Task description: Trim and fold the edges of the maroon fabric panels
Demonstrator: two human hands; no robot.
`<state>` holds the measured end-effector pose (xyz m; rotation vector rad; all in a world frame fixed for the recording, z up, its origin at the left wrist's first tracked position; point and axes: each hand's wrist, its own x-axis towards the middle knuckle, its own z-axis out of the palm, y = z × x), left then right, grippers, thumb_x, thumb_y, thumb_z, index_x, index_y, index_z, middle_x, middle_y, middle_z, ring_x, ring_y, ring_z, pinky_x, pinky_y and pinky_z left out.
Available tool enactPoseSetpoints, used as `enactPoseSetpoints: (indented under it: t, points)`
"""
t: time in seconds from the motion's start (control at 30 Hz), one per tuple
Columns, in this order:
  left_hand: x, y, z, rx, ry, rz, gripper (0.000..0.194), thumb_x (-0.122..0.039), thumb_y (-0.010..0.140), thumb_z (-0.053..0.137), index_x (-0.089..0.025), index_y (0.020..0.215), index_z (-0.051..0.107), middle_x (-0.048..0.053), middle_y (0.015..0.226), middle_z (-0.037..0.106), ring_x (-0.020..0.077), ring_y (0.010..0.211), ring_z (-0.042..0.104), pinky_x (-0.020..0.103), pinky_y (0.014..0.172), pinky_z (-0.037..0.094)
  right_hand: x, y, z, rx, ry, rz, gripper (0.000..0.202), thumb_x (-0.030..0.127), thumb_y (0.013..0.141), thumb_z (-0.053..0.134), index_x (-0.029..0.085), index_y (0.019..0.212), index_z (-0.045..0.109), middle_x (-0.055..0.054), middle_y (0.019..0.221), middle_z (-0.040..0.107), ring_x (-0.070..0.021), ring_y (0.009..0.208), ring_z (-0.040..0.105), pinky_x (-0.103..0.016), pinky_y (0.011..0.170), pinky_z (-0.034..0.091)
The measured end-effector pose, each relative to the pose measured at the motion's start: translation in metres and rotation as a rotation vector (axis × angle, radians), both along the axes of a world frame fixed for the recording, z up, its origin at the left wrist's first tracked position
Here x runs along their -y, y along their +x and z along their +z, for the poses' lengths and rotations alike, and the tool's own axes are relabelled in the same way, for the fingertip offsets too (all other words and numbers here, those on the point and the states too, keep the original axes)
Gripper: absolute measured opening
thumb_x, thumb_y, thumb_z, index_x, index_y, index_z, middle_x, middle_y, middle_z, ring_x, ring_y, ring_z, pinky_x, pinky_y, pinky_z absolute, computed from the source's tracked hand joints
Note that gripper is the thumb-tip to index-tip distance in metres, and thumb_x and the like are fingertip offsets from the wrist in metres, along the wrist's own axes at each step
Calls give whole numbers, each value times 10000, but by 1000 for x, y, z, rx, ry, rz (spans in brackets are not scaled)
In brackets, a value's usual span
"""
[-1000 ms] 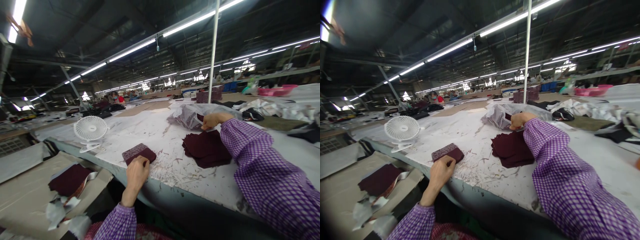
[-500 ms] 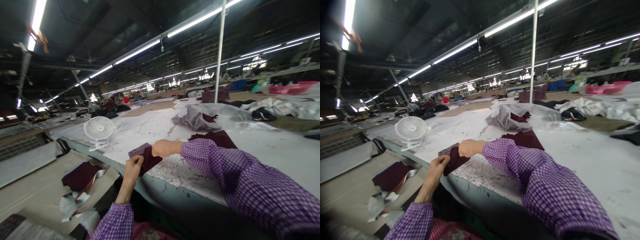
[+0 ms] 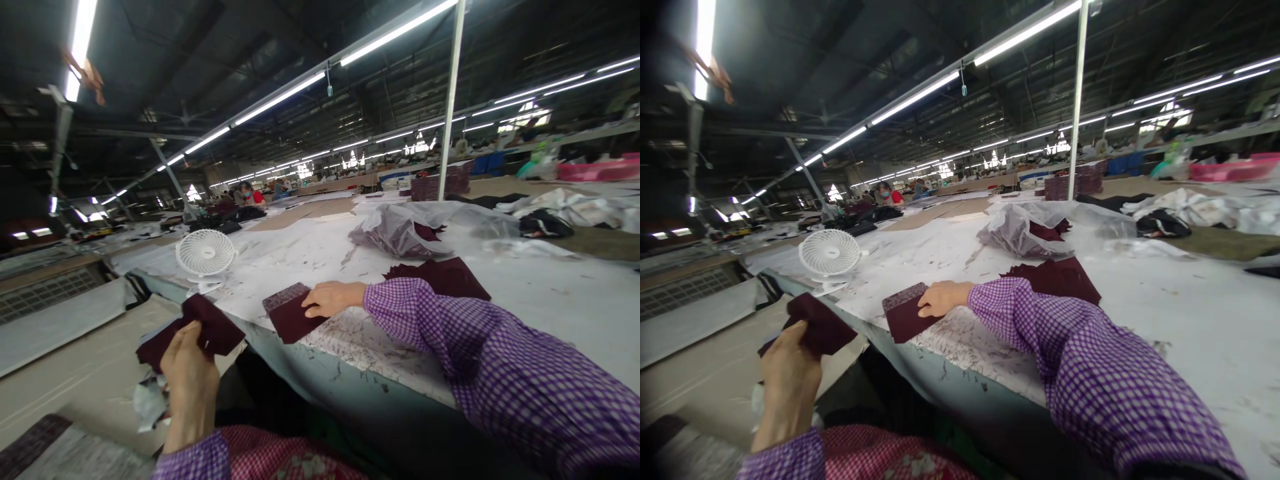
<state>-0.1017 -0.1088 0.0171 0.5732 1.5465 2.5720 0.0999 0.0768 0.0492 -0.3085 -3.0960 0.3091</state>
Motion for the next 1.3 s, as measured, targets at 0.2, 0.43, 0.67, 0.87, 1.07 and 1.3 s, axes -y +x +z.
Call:
enactPoseSetpoints:
  t: [0.2,0.43,0.67,0.87,1.07,1.3]
  points:
    - [-12,100,-16,-464,-441,-333,188,-361,781,586,-183,764,646,19,797,672,155,750,614,265,700,487,7,41,13,-24,-918,-231,747,624,938,222,69,1424,333,-192,1071,656,-176,736,664,-312,640,535]
    - [-9,149,-13,-927,-578,-627,240,-323,900,472,-200,850,672,77,1019,694,207,971,627,343,869,478,11,83,2,-94,-826,-317,845,184,771,649,102,1479,197,-8,813,592,-85,537,523,-228,525,441]
    - [-62,122,3,-1002,-743,-375,306,-291,844,566,-151,1101,653,107,1129,675,260,1096,570,415,968,427,-5,89,-6,-83,-685,-136,827,111,752,615,102,1480,222,91,614,414,-94,531,490,-224,519,393]
    - [-102,128,-10,-952,-900,-506,218,-152,807,591,-193,979,719,52,958,717,198,906,643,318,834,471,-14,95,1,-75,-250,-215,667,227,792,645,102,1402,405,-47,843,679,-167,729,618,-281,709,450]
    - [-100,135,-16,-1299,-993,-375,278,-167,873,515,-241,1056,710,49,901,649,182,849,604,275,719,437,-14,96,10,-29,86,-318,248,236,862,572,163,1062,699,-75,1002,708,-224,950,626,-297,809,425]
    - [-98,140,-15,-1500,-1051,-319,330,-206,939,386,-247,1017,703,59,902,593,187,861,558,275,694,414,-17,92,-4,-48,139,-263,292,170,877,507,183,1100,694,-81,1048,698,-212,978,621,-278,825,423]
